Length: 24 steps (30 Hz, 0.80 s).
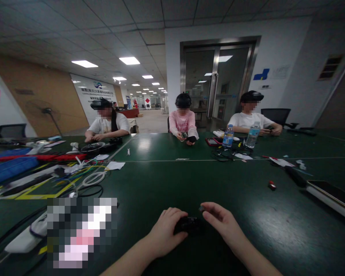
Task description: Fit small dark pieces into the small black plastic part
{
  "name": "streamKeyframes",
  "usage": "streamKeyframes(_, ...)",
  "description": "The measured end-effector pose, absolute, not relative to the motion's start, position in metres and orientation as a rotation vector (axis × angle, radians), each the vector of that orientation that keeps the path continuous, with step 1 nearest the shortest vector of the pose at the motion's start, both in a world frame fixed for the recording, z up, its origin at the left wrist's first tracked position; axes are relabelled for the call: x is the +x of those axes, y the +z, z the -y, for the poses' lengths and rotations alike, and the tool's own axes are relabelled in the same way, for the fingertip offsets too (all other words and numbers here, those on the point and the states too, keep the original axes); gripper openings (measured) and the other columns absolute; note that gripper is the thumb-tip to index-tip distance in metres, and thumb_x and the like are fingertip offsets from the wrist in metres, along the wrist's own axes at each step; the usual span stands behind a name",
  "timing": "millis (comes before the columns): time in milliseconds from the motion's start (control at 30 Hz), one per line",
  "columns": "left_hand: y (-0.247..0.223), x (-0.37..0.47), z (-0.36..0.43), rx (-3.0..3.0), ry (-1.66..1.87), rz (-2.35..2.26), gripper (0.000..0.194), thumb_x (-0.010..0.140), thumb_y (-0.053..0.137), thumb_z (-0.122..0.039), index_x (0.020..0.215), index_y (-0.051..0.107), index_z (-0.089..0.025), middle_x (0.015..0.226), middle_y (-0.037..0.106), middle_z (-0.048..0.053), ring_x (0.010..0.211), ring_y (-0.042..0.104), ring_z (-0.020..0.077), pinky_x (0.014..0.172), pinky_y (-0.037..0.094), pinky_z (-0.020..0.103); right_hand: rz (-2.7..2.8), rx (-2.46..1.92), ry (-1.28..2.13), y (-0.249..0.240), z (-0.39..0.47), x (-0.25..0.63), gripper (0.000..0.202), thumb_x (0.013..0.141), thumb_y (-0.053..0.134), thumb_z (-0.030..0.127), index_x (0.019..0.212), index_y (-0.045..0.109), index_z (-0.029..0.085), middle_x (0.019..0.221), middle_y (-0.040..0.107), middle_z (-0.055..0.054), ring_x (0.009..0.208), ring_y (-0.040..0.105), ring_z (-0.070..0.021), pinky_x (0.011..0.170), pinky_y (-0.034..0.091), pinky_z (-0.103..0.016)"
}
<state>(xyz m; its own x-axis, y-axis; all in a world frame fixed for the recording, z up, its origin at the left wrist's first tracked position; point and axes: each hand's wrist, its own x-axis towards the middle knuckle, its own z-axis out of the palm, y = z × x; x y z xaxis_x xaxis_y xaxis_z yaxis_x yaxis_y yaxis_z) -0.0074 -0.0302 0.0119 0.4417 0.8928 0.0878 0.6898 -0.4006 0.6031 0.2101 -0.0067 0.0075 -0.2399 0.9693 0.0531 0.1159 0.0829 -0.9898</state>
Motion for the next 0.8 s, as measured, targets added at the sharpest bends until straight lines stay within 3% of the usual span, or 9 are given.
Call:
streamKeyframes(300,0.008,-0.007,0.029,2.240,0.577,-1.330,0.043,0.074,0.061,-0.022,0.116,0.051,-0.024,0.114,0.056,0.005,0.105,0.048,0.0222,0.092,0.037,0.036,2.120,-1.206,0.855,0.013,0.018,0.198,0.021,0.074,0.063,0.021,0.093,0.067,0.028,0.096,0.066,-0.002,0.096,0.056,-0.0225,0.088,0.043,-0.038)
streamKeyframes(800,0.005,-0.006,0.029,2.226,0.591,-1.340,0.044,0.072,0.061,-0.019,0.115,0.052,-0.024,0.113,0.056,0.004,0.104,0.048,0.0218,0.092,0.037,0.034,2.270,-1.226,0.730,0.016,0.021,0.196,0.029,0.072,0.064,0.018,0.098,0.064,0.032,0.099,0.060,-0.001,0.096,0.054,-0.0222,0.085,0.042,-0.035)
